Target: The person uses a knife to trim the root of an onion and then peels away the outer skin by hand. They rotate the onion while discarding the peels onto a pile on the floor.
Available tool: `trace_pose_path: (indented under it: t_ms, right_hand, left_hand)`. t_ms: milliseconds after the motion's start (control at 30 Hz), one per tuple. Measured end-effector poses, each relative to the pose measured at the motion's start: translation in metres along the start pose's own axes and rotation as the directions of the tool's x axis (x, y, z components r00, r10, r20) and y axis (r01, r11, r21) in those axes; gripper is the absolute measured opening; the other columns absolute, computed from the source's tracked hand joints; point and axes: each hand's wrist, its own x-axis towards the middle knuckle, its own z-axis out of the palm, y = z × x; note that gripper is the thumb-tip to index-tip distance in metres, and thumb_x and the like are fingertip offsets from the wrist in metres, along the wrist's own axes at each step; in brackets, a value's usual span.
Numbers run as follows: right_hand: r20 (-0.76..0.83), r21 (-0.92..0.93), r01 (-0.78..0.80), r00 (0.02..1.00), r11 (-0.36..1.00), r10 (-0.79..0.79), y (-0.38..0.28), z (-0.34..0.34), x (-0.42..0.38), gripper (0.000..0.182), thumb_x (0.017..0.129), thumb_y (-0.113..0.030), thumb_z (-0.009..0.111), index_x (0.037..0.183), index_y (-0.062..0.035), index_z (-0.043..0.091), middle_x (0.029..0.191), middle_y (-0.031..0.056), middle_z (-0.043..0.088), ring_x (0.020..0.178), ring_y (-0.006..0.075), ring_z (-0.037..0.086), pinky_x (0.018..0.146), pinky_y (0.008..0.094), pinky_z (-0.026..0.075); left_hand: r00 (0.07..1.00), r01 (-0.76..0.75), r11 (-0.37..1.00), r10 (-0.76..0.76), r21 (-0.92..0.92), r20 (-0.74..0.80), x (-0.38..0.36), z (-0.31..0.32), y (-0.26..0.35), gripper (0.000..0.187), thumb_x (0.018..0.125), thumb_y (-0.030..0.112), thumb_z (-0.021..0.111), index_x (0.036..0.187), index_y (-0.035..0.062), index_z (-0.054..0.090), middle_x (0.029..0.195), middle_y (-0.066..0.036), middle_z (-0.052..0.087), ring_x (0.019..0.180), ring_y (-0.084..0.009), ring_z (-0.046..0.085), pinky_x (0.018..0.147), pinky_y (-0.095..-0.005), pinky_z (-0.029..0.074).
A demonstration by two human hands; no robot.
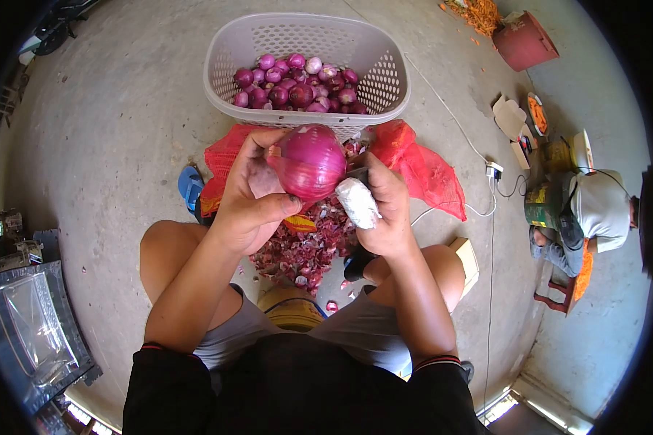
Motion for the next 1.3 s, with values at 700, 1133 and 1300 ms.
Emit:
trace_pose_path:
  t_ms: [700, 1133, 1300]
  right_hand:
    - [-0.035, 0.047, -0.074, 0.997, 0.996, 0.075, 0.004, 0.008, -0.005, 0.017, 0.076, -0.014, 0.063, 0.079, -0.0009, 0.052, 0.061, 0.0110, 0.049, 0.053, 0.0272, 0.051, 0.052, 0.0329, 0.041]
    - [0.011, -0.241, 0.416, 0.904, 0.877, -0.426, 0.012, 0.003, -0.005, 0.024, 0.068, -0.016, 0.067, 0.077, 0.0005, 0.052, 0.063, 0.0115, 0.051, 0.054, 0.0282, 0.053, 0.050, 0.0340, 0.041]
    - [0.121, -0.289, 0.401, 0.916, 0.869, -0.382, 0.009, -0.003, -0.006, 0.023, 0.070, -0.013, 0.066, 0.080, 0.0015, 0.052, 0.069, 0.0113, 0.055, 0.059, 0.0241, 0.057, 0.054, 0.0295, 0.044]
  left_hand:
    - [0.999, -0.029, 1.000, 0.029, 0.013, -0.016, -0.001, -0.002, -0.004, 0.068, 0.061, -0.006, 0.073, 0.119, 0.0099, 0.041, 0.114, -0.005, 0.049, 0.112, -0.0187, 0.048, 0.096, -0.0372, 0.040]
    - [0.998, -0.062, 0.998, 0.062, 0.011, 0.004, -0.001, -0.002, -0.004, 0.070, 0.060, -0.011, 0.069, 0.119, 0.0103, 0.040, 0.117, -0.006, 0.047, 0.114, -0.0199, 0.047, 0.098, -0.0381, 0.040]
    - [0.998, -0.068, 0.998, 0.068, 0.012, -0.006, 0.002, -0.002, 0.001, 0.067, 0.062, -0.010, 0.067, 0.119, 0.0105, 0.041, 0.118, -0.006, 0.047, 0.114, -0.0208, 0.047, 0.098, -0.0394, 0.040]
